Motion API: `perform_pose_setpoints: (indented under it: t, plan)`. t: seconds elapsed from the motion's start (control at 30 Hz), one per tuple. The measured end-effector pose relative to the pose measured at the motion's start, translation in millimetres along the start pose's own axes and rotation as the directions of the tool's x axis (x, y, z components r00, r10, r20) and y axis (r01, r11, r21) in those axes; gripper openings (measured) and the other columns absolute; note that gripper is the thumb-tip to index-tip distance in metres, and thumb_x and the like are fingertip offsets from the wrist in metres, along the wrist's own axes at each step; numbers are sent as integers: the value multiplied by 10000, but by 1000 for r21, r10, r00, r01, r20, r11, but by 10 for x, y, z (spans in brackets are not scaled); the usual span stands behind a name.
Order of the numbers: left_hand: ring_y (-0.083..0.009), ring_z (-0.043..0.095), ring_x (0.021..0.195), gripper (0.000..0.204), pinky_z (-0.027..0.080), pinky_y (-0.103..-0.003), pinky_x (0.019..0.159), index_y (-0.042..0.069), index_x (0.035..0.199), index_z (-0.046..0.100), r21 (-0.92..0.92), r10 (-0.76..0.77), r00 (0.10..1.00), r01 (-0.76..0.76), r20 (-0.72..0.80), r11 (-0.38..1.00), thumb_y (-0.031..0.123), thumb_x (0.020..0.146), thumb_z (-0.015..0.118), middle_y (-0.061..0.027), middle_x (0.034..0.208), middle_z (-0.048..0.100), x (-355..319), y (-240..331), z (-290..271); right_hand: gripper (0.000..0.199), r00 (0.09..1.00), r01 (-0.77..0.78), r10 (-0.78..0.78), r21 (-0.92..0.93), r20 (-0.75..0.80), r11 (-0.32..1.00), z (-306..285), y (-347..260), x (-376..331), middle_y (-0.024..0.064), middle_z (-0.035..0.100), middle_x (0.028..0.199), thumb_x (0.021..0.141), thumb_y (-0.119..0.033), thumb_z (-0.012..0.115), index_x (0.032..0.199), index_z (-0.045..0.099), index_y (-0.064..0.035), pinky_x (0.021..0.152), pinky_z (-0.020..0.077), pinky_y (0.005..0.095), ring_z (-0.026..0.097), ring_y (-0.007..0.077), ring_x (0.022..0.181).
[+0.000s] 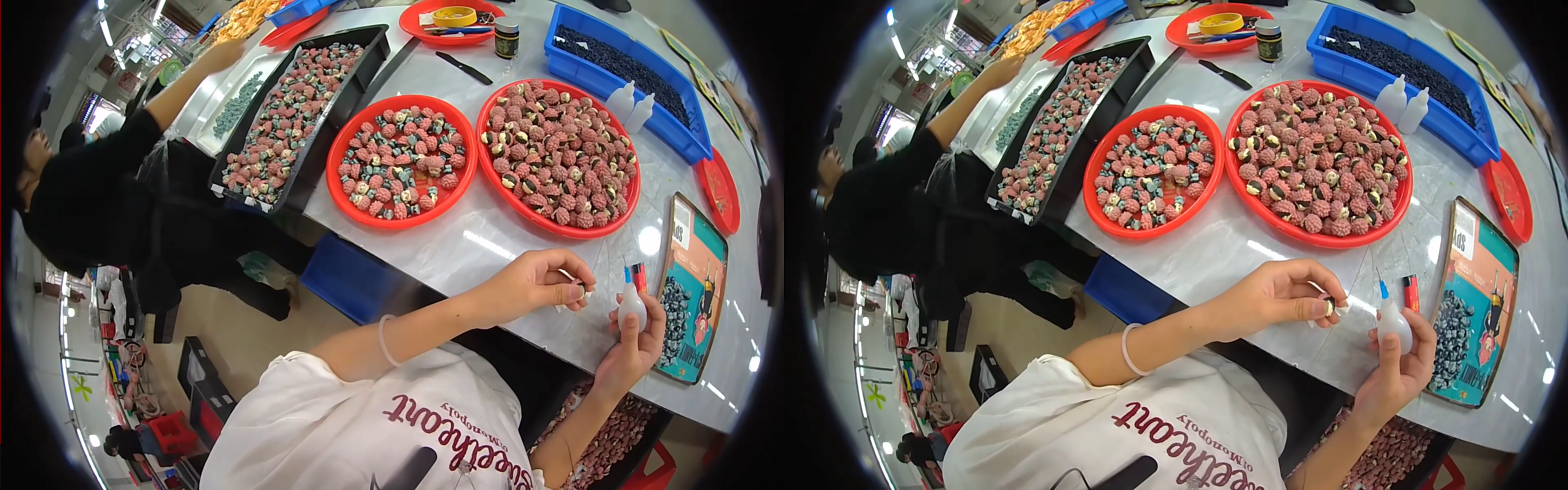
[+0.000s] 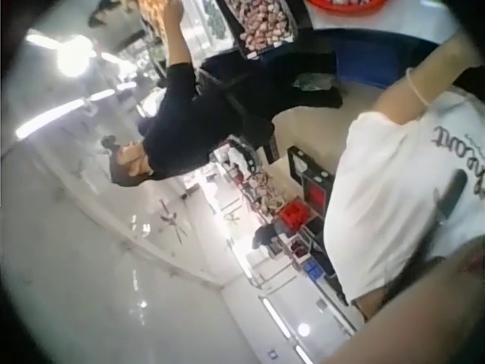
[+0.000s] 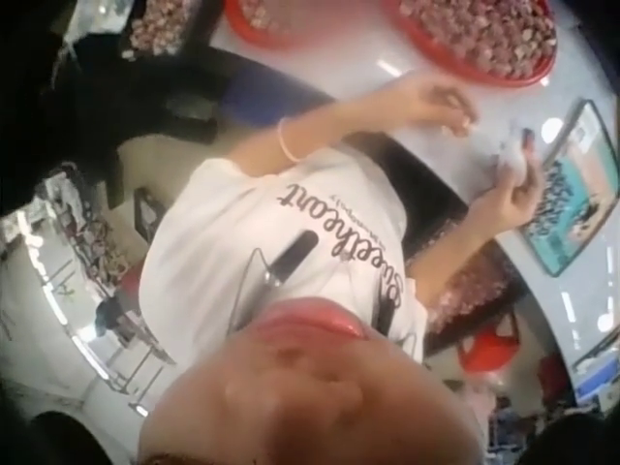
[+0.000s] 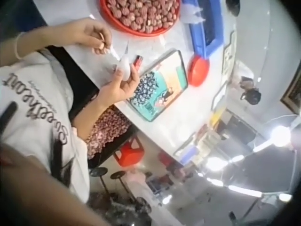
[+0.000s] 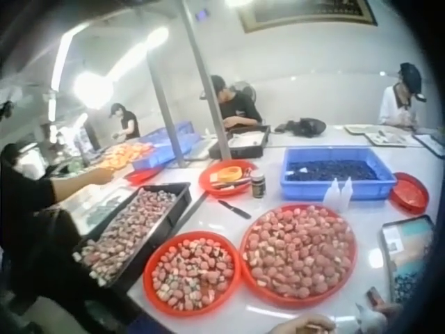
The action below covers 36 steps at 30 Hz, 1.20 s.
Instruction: The person assembles small figurines by taking parts from trays, applying glue with a squeeze bottle, and attaching the pieces together by hand before placing them into a tray.
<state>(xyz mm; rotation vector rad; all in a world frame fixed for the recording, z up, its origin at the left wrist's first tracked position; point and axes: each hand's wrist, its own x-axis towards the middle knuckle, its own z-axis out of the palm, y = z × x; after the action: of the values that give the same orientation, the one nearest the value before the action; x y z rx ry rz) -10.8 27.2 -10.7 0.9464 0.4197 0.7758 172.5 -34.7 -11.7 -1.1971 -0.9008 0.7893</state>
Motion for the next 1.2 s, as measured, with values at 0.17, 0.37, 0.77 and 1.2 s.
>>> perform_pose_setpoints:
  t: [0.17,0.37,0.77,1.2]
  plan:
    - [-142,549,914,243,456,-289,822,-11,1041,505,36,1,1000,-1,-1,999,145,861,551,-74,997,547,-24,18,27,311,1000,22,-22,28,-9,999,-1,-44,-17,122,572,936,787,-114,631,1035,506,27,638,452,222,558,143,745]
    - [-146,557,928,245,456,-289,829,-6,1045,506,70,3,1000,-3,5,998,150,862,550,-69,1014,544,-59,-15,33,297,1000,-18,18,44,12,999,-16,-13,-55,93,553,950,780,-97,635,1024,515,22,643,470,225,558,132,773]
    - [-144,567,915,267,447,-272,816,-8,1062,497,136,46,999,-50,29,989,159,861,553,-77,1023,553,-79,-36,21,281,1000,16,-17,13,11,1000,8,-49,-93,83,594,881,796,-132,620,1023,527,4,617,410,197,545,104,682]
    - [-138,567,899,283,447,-269,822,-15,1066,494,165,55,998,-58,26,985,160,855,563,-79,1016,555,-120,-29,27,265,998,59,-60,21,37,998,30,-37,-94,62,584,856,798,-118,610,1017,532,10,605,402,196,541,98,675]
